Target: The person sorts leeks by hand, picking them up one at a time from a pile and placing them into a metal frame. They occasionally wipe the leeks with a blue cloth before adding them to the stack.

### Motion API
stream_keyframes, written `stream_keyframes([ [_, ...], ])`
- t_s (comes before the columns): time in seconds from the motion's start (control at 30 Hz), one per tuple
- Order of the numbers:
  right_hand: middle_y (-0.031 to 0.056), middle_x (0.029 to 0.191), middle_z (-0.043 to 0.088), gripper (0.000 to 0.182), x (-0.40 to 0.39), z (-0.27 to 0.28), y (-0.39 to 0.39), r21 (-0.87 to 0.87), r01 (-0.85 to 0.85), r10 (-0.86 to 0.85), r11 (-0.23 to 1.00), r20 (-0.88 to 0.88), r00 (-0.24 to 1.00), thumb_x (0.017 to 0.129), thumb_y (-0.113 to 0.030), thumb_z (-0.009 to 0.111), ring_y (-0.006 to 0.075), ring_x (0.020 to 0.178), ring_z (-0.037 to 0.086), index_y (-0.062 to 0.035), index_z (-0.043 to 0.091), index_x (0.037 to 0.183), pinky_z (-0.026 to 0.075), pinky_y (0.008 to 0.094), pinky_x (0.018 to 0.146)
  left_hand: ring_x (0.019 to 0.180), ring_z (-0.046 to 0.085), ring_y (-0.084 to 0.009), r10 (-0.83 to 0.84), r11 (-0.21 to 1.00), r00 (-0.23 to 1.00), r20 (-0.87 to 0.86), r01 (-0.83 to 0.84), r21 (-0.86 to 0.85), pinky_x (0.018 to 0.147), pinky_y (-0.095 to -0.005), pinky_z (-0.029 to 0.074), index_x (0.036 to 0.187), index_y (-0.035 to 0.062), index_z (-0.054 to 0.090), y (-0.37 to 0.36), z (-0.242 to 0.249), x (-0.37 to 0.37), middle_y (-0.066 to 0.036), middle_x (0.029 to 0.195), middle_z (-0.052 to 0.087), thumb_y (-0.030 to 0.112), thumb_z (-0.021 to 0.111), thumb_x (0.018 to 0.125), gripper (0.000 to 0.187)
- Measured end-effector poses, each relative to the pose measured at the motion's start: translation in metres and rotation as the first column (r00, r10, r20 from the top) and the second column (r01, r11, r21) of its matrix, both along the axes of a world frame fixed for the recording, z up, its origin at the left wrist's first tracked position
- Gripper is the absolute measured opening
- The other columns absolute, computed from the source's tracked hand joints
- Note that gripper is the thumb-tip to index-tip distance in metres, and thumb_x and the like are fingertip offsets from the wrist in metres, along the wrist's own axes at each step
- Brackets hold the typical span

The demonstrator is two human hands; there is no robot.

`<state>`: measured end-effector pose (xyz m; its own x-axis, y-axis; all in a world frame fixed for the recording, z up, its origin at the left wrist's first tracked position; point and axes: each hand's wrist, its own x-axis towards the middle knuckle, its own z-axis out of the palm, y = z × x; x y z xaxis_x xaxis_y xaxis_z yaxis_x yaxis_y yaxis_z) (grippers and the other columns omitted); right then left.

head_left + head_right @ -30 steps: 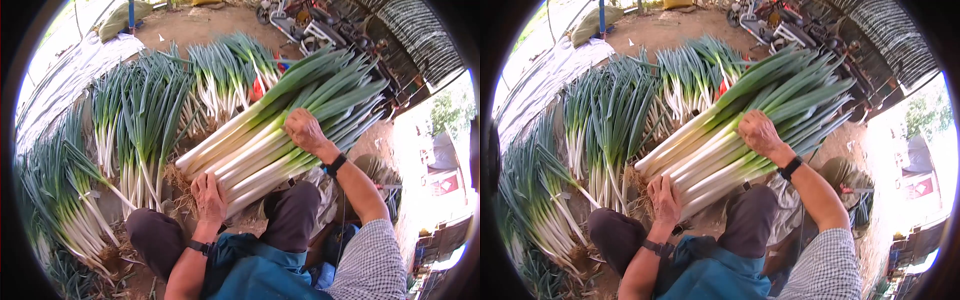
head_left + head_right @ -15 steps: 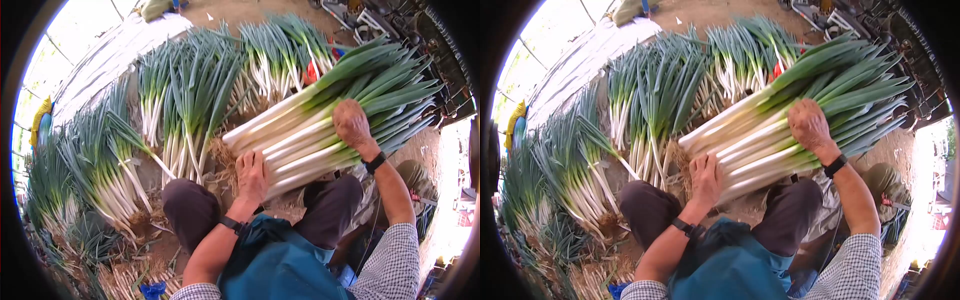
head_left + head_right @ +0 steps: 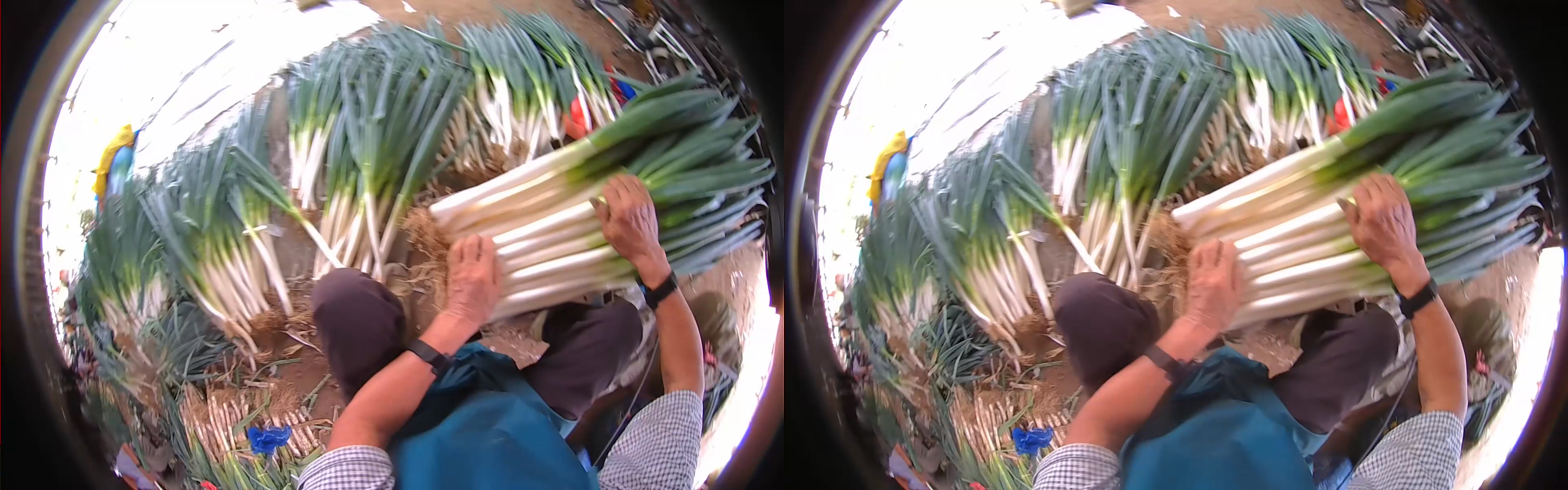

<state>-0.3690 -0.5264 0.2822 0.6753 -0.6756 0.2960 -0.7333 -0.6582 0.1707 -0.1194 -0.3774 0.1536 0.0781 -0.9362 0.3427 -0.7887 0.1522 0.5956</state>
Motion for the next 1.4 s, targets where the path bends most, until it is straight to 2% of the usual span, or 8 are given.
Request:
stream_keyframes([
  [0.43, 0.0237, 0.120, 0.063, 0.029, -0.006, -0.008, 0.003, -0.003, 0.069, -0.069, 0.998, -0.032, 0.997, 0.085, -0.012, 0.066, 0.0431, 0.118, 0.056, 0.0037, 0.060, 0.109, 0.040, 0.0528, 0.109, 0.109, 0.068, -0.0320, 0.249, 0.968, 0.956, -0.153, -0.241, 0.074, 0.091, -0.0426, 0.055, 0.121, 0.0025, 0.068, 0.023, 0.113, 0.244, -0.020, 0.121, 0.069, 0.018, 0.060, 0.101, 0.026],
  [0.57, 0.0242, 0.124, 0.062, 0.028, -0.006, -0.011, 0.000, -0.003, 0.076, -0.076, 0.997, -0.071, 0.995, 0.087, -0.010, 0.063, 0.0445, 0.120, 0.055, 0.0030, 0.060, 0.112, 0.040, 0.0528, 0.109, 0.074, 0.065, -0.0139, 0.629, 0.700, 0.752, -0.196, -0.438, 0.563, 0.066, -0.0278, 0.057, 0.116, 0.0026, 0.071, 0.039, -0.014, 0.345, -0.008, 0.091, 0.072, 0.018, 0.055, 0.103, 0.025],
  [0.7, 0.0242, 0.127, 0.061, 0.027, -0.011, -0.013, -0.004, -0.003, 0.072, -0.072, 0.997, -0.126, 0.989, 0.094, -0.011, 0.059, 0.0464, 0.121, 0.054, 0.0043, 0.060, 0.116, 0.040, 0.0534, 0.108, 0.086, 0.071, -0.0243, 0.600, 0.661, 0.785, -0.153, -0.378, 0.649, 0.077, -0.0387, 0.058, 0.107, 0.0045, 0.075, 0.061, -0.197, 0.320, -0.019, 0.098, 0.074, 0.023, 0.063, 0.095, 0.026],
  [0.87, 0.0243, 0.128, 0.062, 0.025, -0.008, -0.011, -0.005, 0.020, 0.082, -0.078, 0.996, -0.159, 0.984, 0.099, -0.015, 0.054, 0.0447, 0.122, 0.056, 0.0033, 0.060, 0.115, 0.039, 0.0534, 0.110, 0.092, 0.069, -0.0428, 0.485, 0.659, 0.871, -0.078, -0.305, 0.688, 0.084, -0.0460, 0.054, 0.109, -0.0010, 0.070, 0.012, -0.272, 0.251, -0.023, 0.095, 0.072, 0.044, 0.077, 0.082, 0.052],
  [1.03, 0.0243, 0.123, 0.063, 0.027, 0.003, -0.006, -0.003, 0.037, 0.080, -0.076, 0.996, -0.102, 0.992, 0.088, -0.011, 0.059, 0.0454, 0.119, 0.057, 0.0026, 0.062, 0.111, 0.041, 0.0560, 0.107, 0.078, 0.067, -0.0209, 0.689, 0.643, 0.653, -0.314, -0.352, 0.680, 0.065, -0.0379, 0.052, 0.103, 0.0012, 0.063, 0.007, -0.322, 0.262, -0.011, 0.088, 0.067, 0.019, 0.068, 0.087, 0.025],
  [1.13, 0.0246, 0.120, 0.065, 0.035, 0.008, -0.004, -0.004, 0.034, 0.093, -0.089, 0.995, -0.103, 0.991, 0.077, -0.011, 0.065, 0.0443, 0.117, 0.060, 0.0021, 0.063, 0.110, 0.045, 0.0547, 0.104, 0.074, 0.061, -0.0164, 0.792, 0.510, 0.425, -0.438, -0.065, 0.858, 0.054, -0.0291, 0.047, 0.121, 0.0075, 0.052, -0.010, -0.130, 0.277, -0.005, 0.085, 0.060, 0.017, 0.065, 0.092, 0.033],
  [1.27, 0.0224, 0.116, 0.066, 0.029, 0.006, 0.005, 0.001, 0.008, 0.095, -0.094, 0.995, -0.027, 0.995, 0.075, -0.014, 0.070, 0.0394, 0.113, 0.061, 0.0020, 0.064, 0.099, 0.045, 0.0511, 0.104, 0.054, 0.055, -0.0131, 0.583, 0.730, 0.455, -0.673, 0.071, 0.680, 0.042, -0.0277, 0.044, 0.107, 0.0091, 0.057, -0.028, -0.159, 0.346, -0.003, 0.075, 0.058, 0.015, 0.063, 0.097, 0.013],
  [1.4, 0.0189, 0.104, 0.065, 0.025, 0.005, 0.008, 0.003, 0.020, 0.066, -0.067, 0.998, 0.032, 0.997, 0.080, -0.019, 0.071, 0.0362, 0.108, 0.061, 0.0012, 0.064, 0.093, 0.045, 0.0476, 0.101, 0.050, 0.047, -0.0091, 0.564, 0.795, 0.403, -0.721, -0.028, 0.606, 0.040, -0.0252, 0.039, 0.102, 0.0081, 0.057, -0.055, -0.023, 0.310, 0.000, 0.070, 0.053, 0.023, 0.062, 0.101, 0.016],
])
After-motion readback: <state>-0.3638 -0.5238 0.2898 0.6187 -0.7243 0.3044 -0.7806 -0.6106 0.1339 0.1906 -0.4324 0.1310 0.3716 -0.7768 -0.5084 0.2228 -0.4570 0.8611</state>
